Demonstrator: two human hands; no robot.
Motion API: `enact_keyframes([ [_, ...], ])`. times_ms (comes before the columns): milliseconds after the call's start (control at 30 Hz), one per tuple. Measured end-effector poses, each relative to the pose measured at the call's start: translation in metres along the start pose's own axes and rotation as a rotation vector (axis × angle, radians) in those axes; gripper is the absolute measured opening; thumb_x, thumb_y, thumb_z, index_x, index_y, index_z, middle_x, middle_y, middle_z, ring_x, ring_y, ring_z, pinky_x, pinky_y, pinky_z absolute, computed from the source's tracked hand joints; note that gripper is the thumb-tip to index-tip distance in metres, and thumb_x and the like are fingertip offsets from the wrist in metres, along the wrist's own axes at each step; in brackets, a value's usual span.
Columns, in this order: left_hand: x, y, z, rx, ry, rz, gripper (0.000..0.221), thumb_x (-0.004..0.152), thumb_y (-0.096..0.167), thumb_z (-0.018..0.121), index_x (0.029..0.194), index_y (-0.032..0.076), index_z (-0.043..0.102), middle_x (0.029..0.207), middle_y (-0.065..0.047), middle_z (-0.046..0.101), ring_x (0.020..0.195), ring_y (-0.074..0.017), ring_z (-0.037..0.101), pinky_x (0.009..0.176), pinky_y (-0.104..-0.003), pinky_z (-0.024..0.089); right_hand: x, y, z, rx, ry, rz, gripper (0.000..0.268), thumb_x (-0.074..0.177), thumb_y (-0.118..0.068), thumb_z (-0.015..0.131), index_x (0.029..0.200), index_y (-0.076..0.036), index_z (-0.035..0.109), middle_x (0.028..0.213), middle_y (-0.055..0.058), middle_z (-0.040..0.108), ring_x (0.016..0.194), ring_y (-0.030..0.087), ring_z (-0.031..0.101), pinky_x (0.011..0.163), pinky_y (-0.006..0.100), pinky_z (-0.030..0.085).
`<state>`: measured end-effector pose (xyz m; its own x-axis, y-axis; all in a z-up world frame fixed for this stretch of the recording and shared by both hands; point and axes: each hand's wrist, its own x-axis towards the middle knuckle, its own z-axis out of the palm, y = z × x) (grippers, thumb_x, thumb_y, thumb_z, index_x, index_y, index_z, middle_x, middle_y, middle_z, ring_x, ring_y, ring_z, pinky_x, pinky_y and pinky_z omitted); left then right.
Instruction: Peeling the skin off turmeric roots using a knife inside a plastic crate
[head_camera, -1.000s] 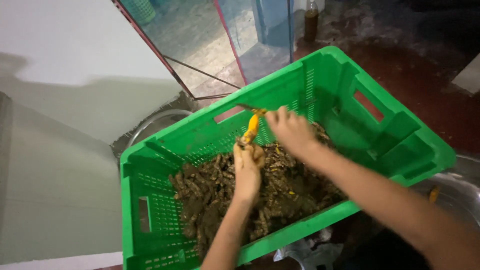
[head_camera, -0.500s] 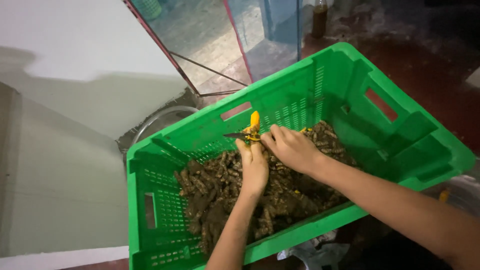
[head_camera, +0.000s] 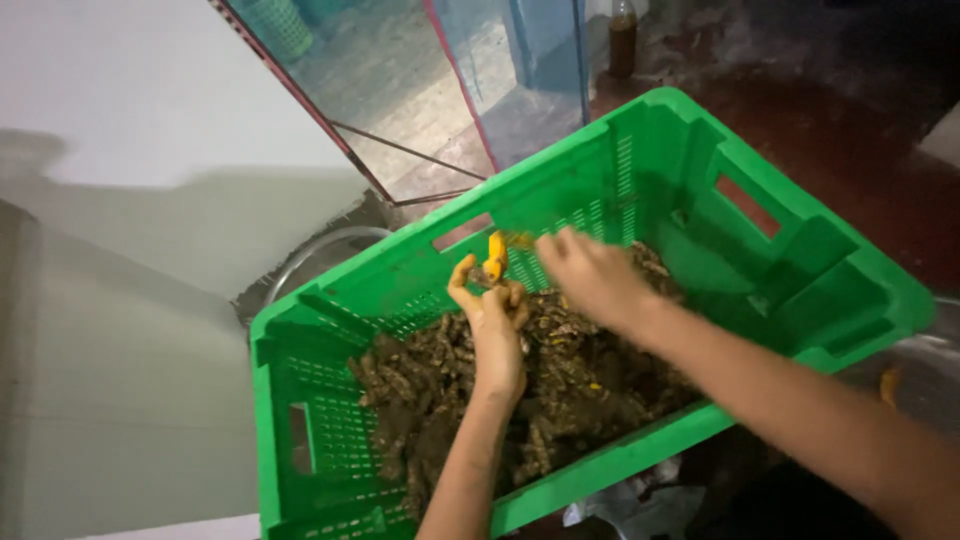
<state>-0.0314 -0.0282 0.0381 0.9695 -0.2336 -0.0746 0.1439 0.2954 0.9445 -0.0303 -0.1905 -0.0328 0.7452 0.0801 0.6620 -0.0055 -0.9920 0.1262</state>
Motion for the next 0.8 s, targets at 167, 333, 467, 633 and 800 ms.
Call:
enact_keyframes([
  [167,0.023,-0.03,-0.028,-0.143,0.124,-0.102,0.022,0.104,0.032,0.04,0.125,0.028,0.034,0.082,0.0,0.042,0.066,-0.0112,0.047,0.05,-0.015,0.034,0.001,-0.034,-0.015,0.035,0.082,-0.233,0.008,0.103,-0.013,0.047,0.106,-0.014,0.054,0.093,0.003,0.052,0.064,0.015,0.065,0.051,0.027,0.056],
  [333,0.044,-0.057,-0.051,0.034,0.099,-0.043,0.022,0.105,0.028,0.031,0.127,0.025,0.031,0.072,-0.002,0.039,0.05,-0.0137,0.042,0.037,-0.025,0.042,0.001,-0.036,-0.016,0.12,0.026,-0.235,0.01,0.099,-0.013,0.051,0.109,-0.013,0.054,0.091,0.001,0.052,0.062,0.017,0.069,0.048,0.032,0.056],
  [467,0.037,-0.069,-0.074,0.426,0.081,0.068,0.051,0.105,0.024,0.038,0.147,0.006,0.016,0.135,-0.034,0.047,0.111,-0.0337,0.058,0.101,-0.047,0.052,0.004,-0.032,-0.025,0.162,0.022,-0.252,0.012,0.097,-0.014,0.051,0.109,-0.013,0.051,0.089,0.0,0.05,0.058,0.018,0.07,0.046,0.033,0.055],
  [633,0.048,-0.065,-0.062,0.357,0.046,0.099,0.031,0.107,0.025,0.036,0.137,0.016,0.03,0.093,-0.01,0.055,0.075,-0.0141,0.05,0.062,-0.028,0.051,0.006,-0.031,-0.011,0.011,0.109,-0.236,0.009,0.096,-0.014,0.053,0.104,-0.015,0.052,0.084,-0.002,0.045,0.052,0.014,0.063,0.043,0.029,0.051],
  [800,0.043,-0.064,-0.05,0.199,0.078,0.051,0.04,0.109,0.029,0.036,0.144,0.015,0.021,0.09,-0.002,0.048,0.073,-0.0082,0.046,0.059,-0.017,0.043,0.008,-0.031,-0.001,-0.099,0.168,-0.218,0.005,0.096,-0.014,0.055,0.101,-0.016,0.053,0.08,-0.004,0.042,0.05,0.012,0.059,0.042,0.027,0.049],
])
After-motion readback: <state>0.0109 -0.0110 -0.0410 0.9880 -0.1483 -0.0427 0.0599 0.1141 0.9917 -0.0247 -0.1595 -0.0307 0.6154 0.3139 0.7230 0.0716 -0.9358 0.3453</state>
